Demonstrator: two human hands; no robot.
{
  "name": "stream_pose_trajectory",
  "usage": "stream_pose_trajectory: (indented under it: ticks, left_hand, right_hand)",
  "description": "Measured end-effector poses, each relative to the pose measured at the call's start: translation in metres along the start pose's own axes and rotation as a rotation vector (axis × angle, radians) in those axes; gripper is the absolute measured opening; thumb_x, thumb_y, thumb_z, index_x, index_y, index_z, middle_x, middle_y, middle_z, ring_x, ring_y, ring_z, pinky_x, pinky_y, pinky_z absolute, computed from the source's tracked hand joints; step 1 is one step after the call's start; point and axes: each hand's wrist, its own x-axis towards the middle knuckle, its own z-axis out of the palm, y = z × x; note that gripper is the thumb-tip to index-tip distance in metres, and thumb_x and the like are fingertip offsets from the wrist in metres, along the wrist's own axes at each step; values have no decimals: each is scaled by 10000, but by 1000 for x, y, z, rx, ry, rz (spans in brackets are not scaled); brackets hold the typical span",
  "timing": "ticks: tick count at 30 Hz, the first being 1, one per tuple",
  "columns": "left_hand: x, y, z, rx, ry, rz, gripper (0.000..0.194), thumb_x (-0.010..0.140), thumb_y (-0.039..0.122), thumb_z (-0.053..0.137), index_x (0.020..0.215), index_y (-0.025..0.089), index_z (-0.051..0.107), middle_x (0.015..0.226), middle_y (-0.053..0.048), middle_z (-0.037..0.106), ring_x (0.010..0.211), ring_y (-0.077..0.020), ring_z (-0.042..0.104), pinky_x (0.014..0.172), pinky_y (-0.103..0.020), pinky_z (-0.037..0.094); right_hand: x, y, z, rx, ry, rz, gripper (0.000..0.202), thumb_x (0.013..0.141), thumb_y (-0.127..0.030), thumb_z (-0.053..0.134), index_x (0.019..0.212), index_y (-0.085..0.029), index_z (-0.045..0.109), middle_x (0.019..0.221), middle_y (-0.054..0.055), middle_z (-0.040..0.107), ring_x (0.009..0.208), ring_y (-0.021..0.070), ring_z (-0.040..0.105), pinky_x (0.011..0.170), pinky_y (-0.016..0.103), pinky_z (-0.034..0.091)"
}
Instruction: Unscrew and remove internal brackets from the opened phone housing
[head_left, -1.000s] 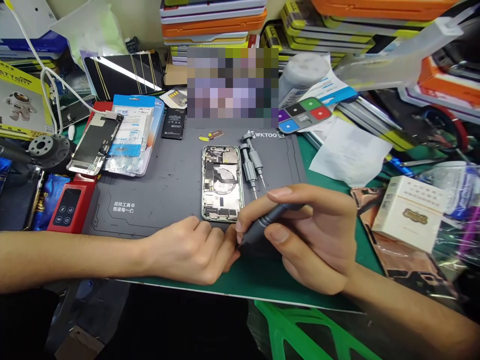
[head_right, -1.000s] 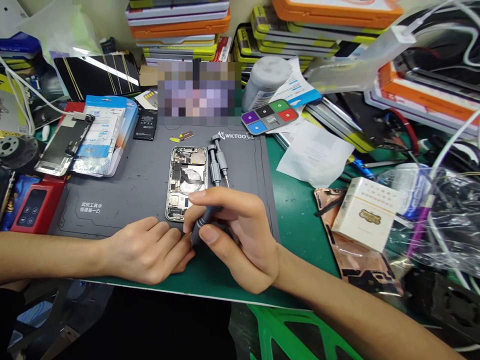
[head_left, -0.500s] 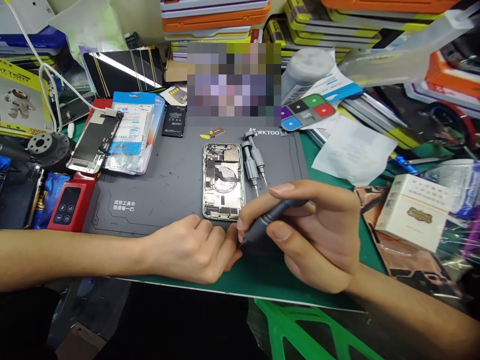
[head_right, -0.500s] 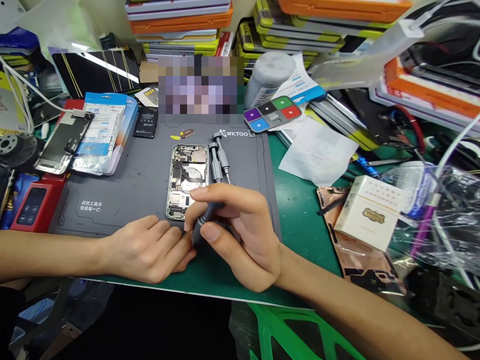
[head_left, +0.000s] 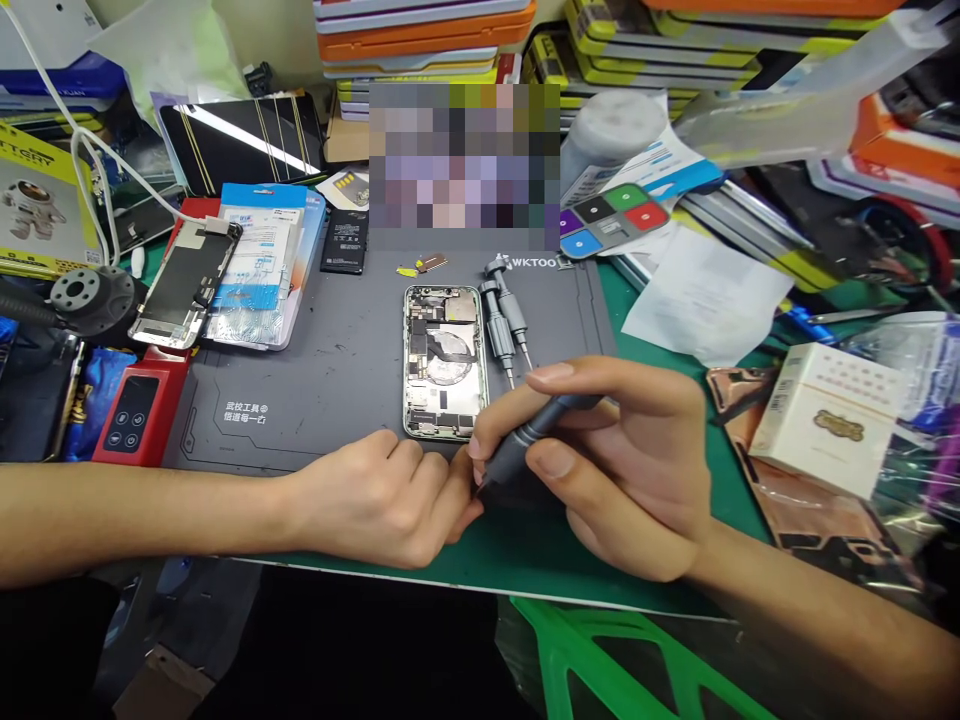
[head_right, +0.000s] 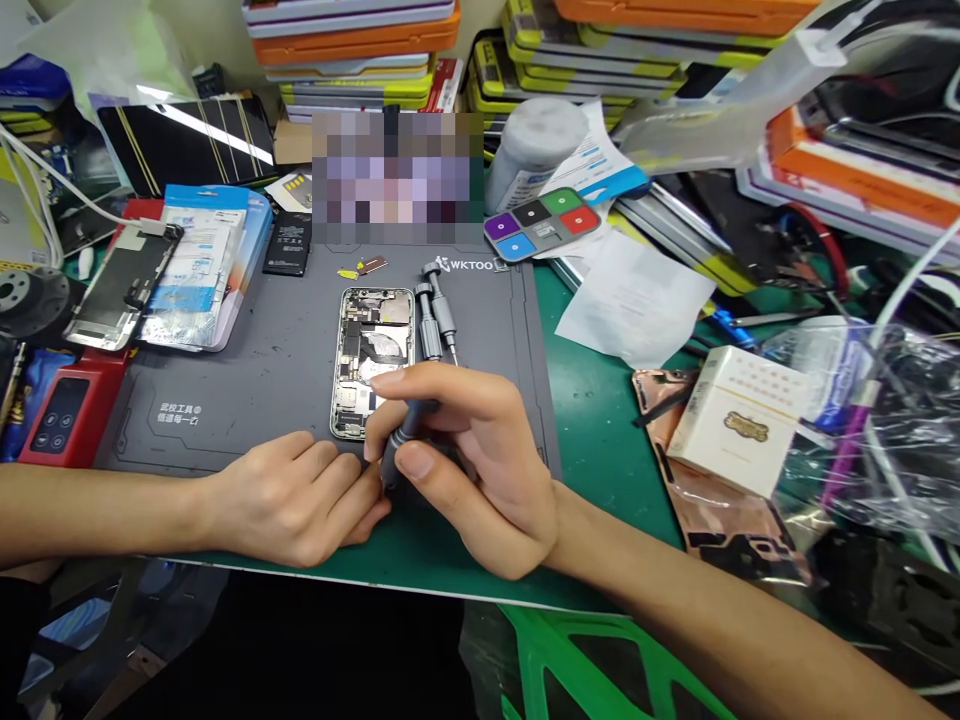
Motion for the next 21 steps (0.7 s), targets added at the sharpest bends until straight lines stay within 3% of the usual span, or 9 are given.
stream_pose_trajectory:
  ticks: [21]
  left_hand:
    - [0,0,0,6,-7,1,310,1008,347,587,927,67,694,608,17,535,494,-127,494,454,-306,286]
  right_hand:
    - [0,-3,1,1,19,-9,543,963,-21,498,1463,-232,482,974,55,640,806,161,701,625,290,635]
